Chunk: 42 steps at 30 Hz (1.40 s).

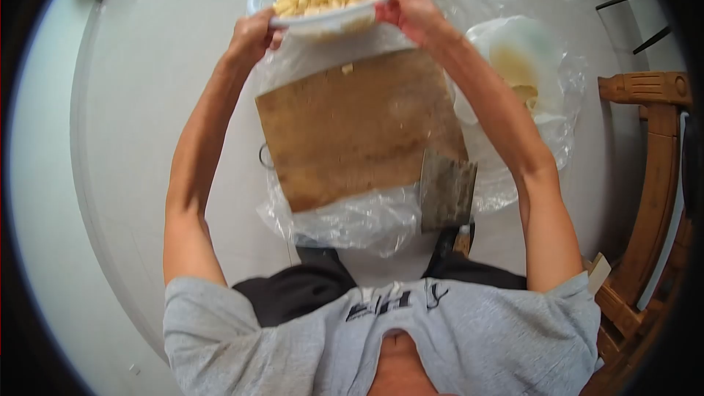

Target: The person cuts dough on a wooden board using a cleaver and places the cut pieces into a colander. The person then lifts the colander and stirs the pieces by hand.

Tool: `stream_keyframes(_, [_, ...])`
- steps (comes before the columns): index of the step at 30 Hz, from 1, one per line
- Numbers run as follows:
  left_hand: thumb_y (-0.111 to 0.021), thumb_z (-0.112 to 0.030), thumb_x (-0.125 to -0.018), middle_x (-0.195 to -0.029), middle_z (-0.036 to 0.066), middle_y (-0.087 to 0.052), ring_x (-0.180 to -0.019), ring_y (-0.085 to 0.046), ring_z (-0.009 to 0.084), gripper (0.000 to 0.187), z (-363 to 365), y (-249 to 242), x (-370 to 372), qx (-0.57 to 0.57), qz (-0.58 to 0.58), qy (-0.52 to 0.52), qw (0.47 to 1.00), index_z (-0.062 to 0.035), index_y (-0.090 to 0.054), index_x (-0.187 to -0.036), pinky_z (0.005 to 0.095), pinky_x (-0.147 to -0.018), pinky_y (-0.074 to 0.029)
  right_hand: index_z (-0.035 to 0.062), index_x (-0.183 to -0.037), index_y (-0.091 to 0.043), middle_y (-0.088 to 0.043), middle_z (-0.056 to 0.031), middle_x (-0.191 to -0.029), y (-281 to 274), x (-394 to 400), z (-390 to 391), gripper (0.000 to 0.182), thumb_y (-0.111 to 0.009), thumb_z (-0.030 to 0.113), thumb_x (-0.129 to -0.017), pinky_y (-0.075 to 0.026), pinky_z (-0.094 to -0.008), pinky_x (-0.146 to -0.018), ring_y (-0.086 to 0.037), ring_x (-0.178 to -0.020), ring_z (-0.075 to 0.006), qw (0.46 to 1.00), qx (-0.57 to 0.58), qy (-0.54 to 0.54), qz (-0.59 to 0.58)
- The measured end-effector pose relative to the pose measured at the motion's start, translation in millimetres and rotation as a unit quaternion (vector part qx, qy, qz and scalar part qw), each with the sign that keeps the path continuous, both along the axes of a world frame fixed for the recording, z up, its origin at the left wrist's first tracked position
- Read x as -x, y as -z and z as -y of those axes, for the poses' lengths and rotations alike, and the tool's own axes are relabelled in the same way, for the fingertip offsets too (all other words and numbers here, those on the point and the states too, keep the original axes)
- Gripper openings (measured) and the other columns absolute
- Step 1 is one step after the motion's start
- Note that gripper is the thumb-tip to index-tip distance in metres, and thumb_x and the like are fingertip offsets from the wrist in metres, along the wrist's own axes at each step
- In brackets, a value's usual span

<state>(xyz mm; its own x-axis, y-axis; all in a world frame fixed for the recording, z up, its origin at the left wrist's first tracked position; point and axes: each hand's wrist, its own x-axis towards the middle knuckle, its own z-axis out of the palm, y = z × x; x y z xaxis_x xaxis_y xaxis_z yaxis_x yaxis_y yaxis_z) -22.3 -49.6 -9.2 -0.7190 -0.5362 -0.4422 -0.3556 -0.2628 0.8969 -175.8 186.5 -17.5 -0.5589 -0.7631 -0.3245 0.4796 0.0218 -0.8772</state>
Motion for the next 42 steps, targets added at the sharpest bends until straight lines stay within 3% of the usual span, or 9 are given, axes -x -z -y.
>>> stream_keyframes(7, [-0.042, -0.015, -0.088, -0.078, 0.022, -0.061, -0.055, -0.063, 0.0239, 0.032, -44, 48, -29, -0.004, 0.042, -0.01, 0.999, 0.0151, -0.044, -0.099, 0.0307, -0.041, -0.051, -0.0024, -0.106, -0.05, -0.059, -0.0094, -0.084, 59, -22, -41, 0.032, -0.062, 0.017, -0.084, -0.053, -0.0333, -0.067, -0.06, -0.076, -0.0165, 0.991, -0.003, -0.09, -0.095])
stream_keyframes(12, [-0.042, -0.02, -0.09, -0.078, 0.019, -0.061, -0.056, -0.062, 0.0201, 0.034, -39, 51, -31, -0.031, 0.012, 0.043, 0.999, 0.0124, -0.045, -0.1, 0.0287, -0.045, -0.051, 0.0024, -0.119, -0.048, -0.06, -0.0174, -0.086, 62, -60, -38, 0.043, -0.062, 0.018, -0.081, -0.051, -0.0381, -0.067, -0.062, -0.074, -0.0269, 0.789, -0.091, -0.202, -0.573])
stream_keyframes(15, [-0.043, -0.022, -0.09, -0.078, 0.018, -0.061, -0.056, -0.061, 0.0188, 0.034, -40, 47, -26, -0.025, 0.016, 0.044, 0.999, 0.0102, -0.044, -0.103, 0.028, -0.047, -0.051, -0.0002, -0.114, -0.052, -0.06, -0.0222, -0.087, 61, -76, -13, 0.036, -0.058, 0.018, -0.083, -0.051, -0.0412, -0.068, -0.062, -0.076, -0.0335, 0.718, -0.13, -0.213, -0.65])
stream_keyframes(22, [-0.043, -0.025, -0.091, -0.076, 0.016, -0.061, -0.057, -0.061, 0.0181, 0.035, -36, 52, -29, -0.008, 0.008, 0.06, 0.998, 0.0084, -0.048, -0.1, 0.0275, -0.047, -0.051, 0.0003, -0.089, -0.052, -0.061, -0.0169, -0.083, 65, -78, -5, 0.011, -0.054, 0.006, -0.079, -0.053, -0.0356, -0.055, -0.064, -0.075, -0.0279, 0.614, -0.146, -0.267, -0.728])
stream_keyframes(27, [-0.044, -0.028, -0.092, -0.067, 0.013, -0.062, -0.056, -0.063, 0.02, 0.036, -40, 60, -27, 0.028, 0.044, 0.02, 0.998, 0.0049, -0.055, -0.086, 0.0279, -0.047, -0.053, 0.0041, -0.102, -0.055, -0.06, -0.0137, -0.083, 15, -78, 7, 0.027, -0.056, -0.004, -0.077, -0.051, -0.036, -0.067, -0.06, -0.078, -0.0289, 0.761, 0.09, -0.019, -0.642])
stream_keyframes(31, [-0.047, -0.028, -0.092, -0.073, 0.014, -0.06, -0.053, -0.061, 0.0196, 0.033, -35, 63, -29, 0.022, 0.027, 0.033, 0.999, 0.004, -0.047, -0.099, 0.029, -0.042, -0.051, 0.0043, -0.11, -0.055, -0.059, -0.0168, -0.097, 13, -53, 37, 0.032, -0.059, 0.004, -0.078, -0.046, -0.042, -0.081, -0.056, -0.093, -0.0337, 0.728, -0.022, -0.124, -0.674])
stream_keyframes(36, [-0.061, -0.032, -0.084, -0.103, 0.018, -0.056, -0.073, -0.064, 0.0249, 0.05, -28, 38, -34, -0.001, 0.045, 0.009, 0.999, 0.0035, -0.04, -0.112, 0.0352, -0.054, -0.055, 0.0035, -0.113, -0.051, -0.057, -0.0135, -0.098, 17, -23, 28, 0.037, -0.063, 0.01, -0.079, -0.044, -0.0406, -0.085, -0.056, -0.092, -0.0307, 0.795, 0.0, 0.096, -0.599])
stream_keyframes(39, [-0.06, -0.03, -0.085, -0.106, 0.02, -0.055, -0.081, -0.064, 0.0291, 0.052, -11, 46, -24, -0.116, 0.068, 0.062, 0.989, 0.0048, -0.037, -0.118, 0.04, -0.062, -0.056, -0.0001, -0.118, -0.043, -0.055, -0.016, -0.098, 53, 22, 2, 0.05, -0.066, 0.017, -0.077, -0.048, -0.0373, -0.078, -0.057, -0.09, -0.0278, 0.732, -0.159, 0.217, -0.626])
stream_keyframes(42, [-0.055, -0.018, -0.087, -0.109, 0.023, -0.053, -0.093, -0.06, 0.0343, 0.049, -7, 60, -16, -0.166, 0.034, 0.068, 0.983, 0.008, -0.034, -0.122, 0.0437, -0.075, -0.054, -0.0011, -0.122, -0.035, -0.054, -0.0163, -0.101, 68, 22, 1, 0.059, -0.066, 0.018, -0.075, -0.053, -0.0342, -0.059, -0.059, -0.081, -0.0225, 0.95, -0.163, 0.101, -0.245])
